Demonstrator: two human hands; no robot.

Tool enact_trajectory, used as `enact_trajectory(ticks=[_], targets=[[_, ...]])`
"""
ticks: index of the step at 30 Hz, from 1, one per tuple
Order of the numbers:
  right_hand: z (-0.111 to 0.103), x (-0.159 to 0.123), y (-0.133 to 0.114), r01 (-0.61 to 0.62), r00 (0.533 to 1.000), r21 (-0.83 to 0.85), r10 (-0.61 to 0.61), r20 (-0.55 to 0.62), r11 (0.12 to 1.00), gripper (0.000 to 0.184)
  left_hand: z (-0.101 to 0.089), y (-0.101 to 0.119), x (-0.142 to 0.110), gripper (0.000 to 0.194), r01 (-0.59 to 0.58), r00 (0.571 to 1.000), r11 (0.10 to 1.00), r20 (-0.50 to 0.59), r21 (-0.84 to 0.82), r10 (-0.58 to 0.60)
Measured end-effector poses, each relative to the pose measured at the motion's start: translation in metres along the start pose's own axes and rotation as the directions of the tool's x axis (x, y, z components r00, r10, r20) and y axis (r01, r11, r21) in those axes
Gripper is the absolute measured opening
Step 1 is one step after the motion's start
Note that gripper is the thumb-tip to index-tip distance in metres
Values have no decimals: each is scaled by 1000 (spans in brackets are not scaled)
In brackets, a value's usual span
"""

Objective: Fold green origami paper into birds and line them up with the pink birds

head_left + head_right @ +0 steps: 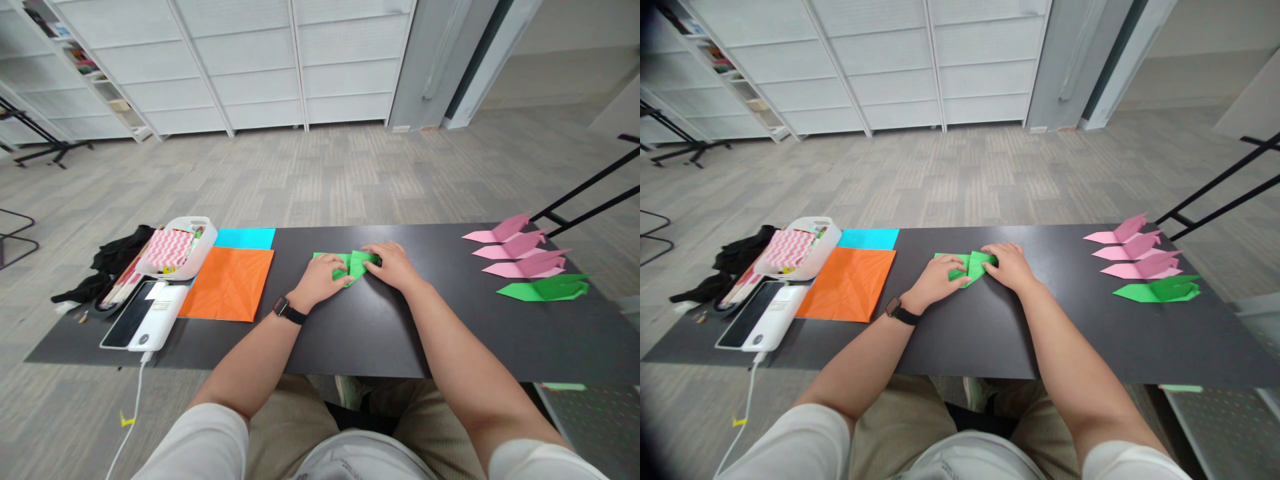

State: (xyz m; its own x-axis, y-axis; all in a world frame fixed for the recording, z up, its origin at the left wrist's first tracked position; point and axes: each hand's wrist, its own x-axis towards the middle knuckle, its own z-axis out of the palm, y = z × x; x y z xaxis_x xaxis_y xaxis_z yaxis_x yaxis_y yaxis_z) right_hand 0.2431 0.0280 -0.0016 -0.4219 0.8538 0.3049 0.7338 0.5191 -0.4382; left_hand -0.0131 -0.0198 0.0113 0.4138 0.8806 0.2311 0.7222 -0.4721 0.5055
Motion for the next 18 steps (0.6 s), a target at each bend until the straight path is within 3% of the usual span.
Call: enact_trajectory(ticks=[18], targets=[[4,2,-2,-32,998,-88,36,45,996,39,-3,2,0,29,1,998,998,64,65,-5]])
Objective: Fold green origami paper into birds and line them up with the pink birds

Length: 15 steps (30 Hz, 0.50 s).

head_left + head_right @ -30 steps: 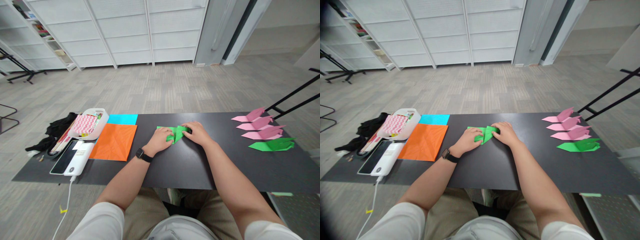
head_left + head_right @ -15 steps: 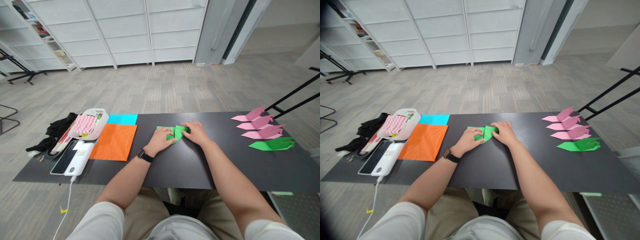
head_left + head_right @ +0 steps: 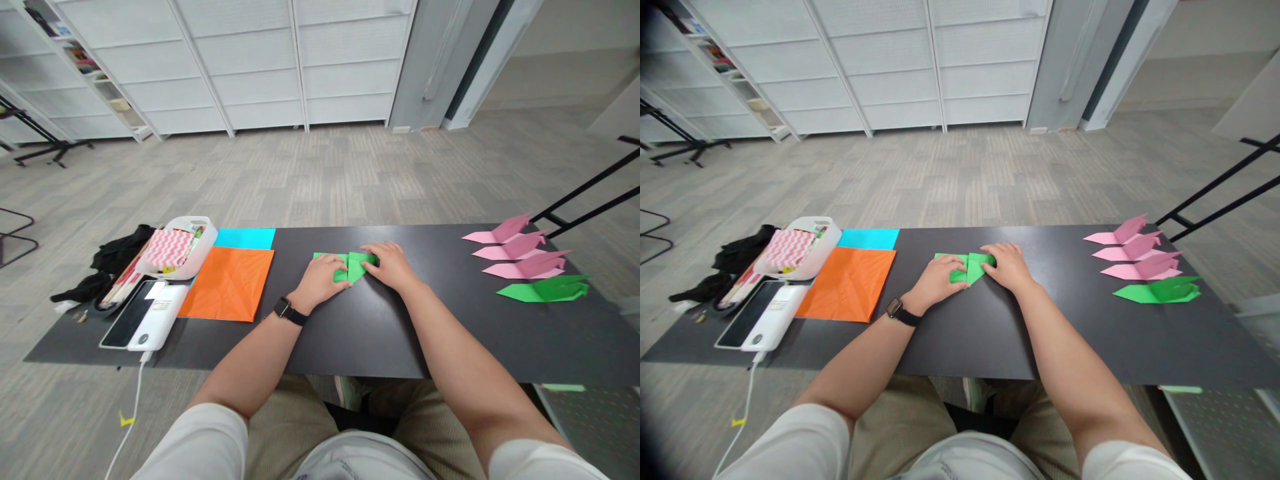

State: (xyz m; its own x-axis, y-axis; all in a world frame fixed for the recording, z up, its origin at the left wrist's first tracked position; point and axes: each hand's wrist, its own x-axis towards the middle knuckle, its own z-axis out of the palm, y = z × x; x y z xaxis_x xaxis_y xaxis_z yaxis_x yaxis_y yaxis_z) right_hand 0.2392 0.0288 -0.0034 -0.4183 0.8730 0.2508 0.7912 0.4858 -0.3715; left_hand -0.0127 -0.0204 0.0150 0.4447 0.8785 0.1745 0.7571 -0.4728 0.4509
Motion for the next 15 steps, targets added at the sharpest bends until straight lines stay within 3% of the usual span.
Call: enact_trajectory(ticks=[9,15], targets=[[0,1,-3,-23,1000,-7,23,-4,1000,39,3,-3,-2,39,-32,999,999,-8,35,32],[6,2,-1,-34,999,-27,33,-24,999,40,5,-3,-5,33,-30,999,996,14,86,29]])
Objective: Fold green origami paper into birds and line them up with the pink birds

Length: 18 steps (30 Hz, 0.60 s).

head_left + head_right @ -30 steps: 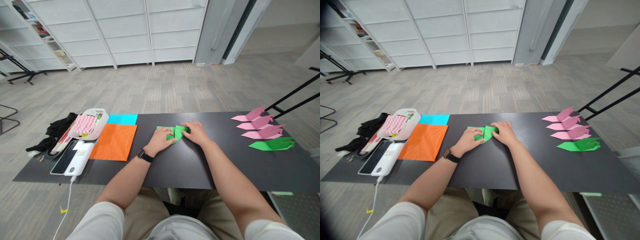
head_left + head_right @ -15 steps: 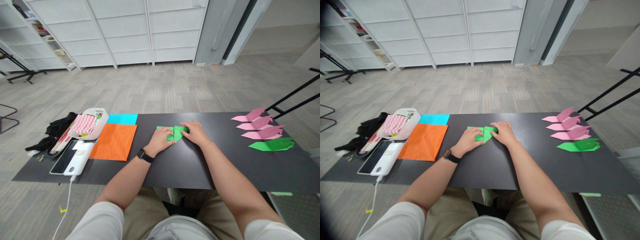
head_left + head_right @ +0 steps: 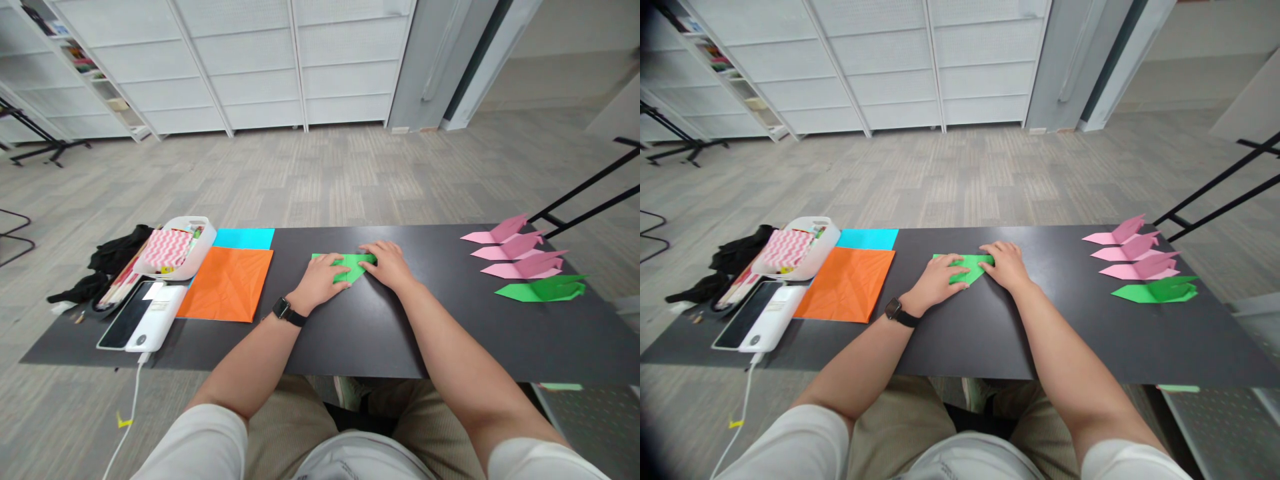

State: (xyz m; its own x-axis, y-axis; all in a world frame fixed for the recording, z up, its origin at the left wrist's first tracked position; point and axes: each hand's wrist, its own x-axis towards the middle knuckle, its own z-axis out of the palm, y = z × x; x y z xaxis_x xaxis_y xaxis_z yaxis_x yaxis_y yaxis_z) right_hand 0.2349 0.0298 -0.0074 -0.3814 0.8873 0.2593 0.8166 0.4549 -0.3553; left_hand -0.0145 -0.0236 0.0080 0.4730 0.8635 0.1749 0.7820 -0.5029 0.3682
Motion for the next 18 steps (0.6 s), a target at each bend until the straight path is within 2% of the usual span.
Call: enact_trajectory(ticks=[3,6,12,15,18], targets=[[3,0,2,-19,999,-10,19,-31,1000,41,-1,2,0,32,-12,1000,1000,8,-2,12],[4,-1,8,-104,991,-28,101,-85,994,41,-1,1,2,34,-17,999,999,29,-31,18],[0,0,25,-373,907,-68,348,-237,925,39,-4,2,2,34,5,999,998,46,-67,-2],[-5,1,23,-337,914,-7,325,-240,942,42,-4,4,2,40,17,1000,998,25,-63,-15],[-5,-2,9,-162,970,60,170,-174,985,46,-3,5,1,40,35,999,999,5,-41,-35]])
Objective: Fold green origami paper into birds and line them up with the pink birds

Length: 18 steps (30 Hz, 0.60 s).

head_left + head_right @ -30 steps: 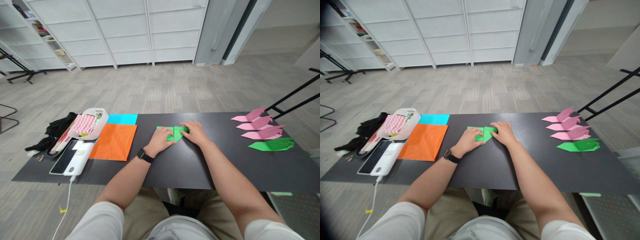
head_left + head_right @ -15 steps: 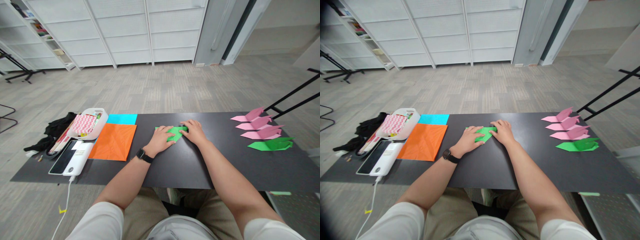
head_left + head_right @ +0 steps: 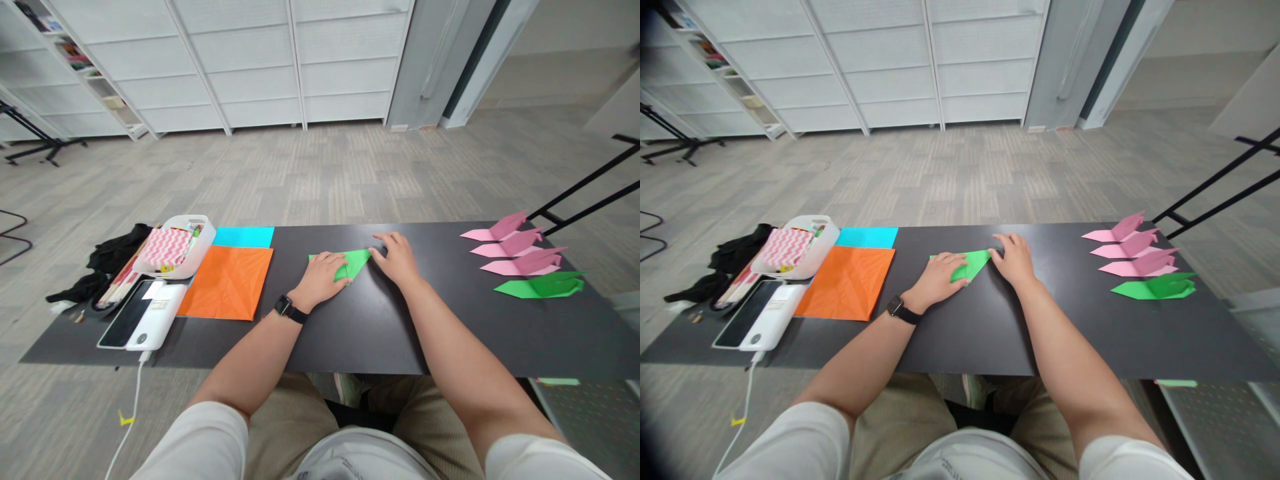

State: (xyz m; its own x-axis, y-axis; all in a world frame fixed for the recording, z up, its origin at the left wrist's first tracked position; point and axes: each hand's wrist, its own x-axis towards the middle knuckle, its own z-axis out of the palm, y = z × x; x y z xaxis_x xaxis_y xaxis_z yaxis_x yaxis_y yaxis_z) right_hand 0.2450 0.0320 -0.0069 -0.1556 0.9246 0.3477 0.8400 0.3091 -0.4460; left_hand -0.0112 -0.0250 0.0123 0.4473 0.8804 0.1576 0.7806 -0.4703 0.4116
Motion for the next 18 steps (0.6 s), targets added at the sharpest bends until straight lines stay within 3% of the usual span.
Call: enact_trajectory(ticks=[2,5,12,18], targets=[[3,-6,-12,113,990,29,-115,78,993,50,1,0,0,37,0,1000,1000,-3,9,0],[9,-16,-26,186,966,-5,-182,181,983,65,2,0,-1,37,-8,1000,1000,2,15,8],[11,-21,-28,172,944,-55,-149,294,984,86,1,1,-1,38,-7,1000,1000,-2,21,7],[11,-19,-25,145,942,-69,-116,315,987,88,1,1,0,41,7,1000,1000,24,15,-7]])
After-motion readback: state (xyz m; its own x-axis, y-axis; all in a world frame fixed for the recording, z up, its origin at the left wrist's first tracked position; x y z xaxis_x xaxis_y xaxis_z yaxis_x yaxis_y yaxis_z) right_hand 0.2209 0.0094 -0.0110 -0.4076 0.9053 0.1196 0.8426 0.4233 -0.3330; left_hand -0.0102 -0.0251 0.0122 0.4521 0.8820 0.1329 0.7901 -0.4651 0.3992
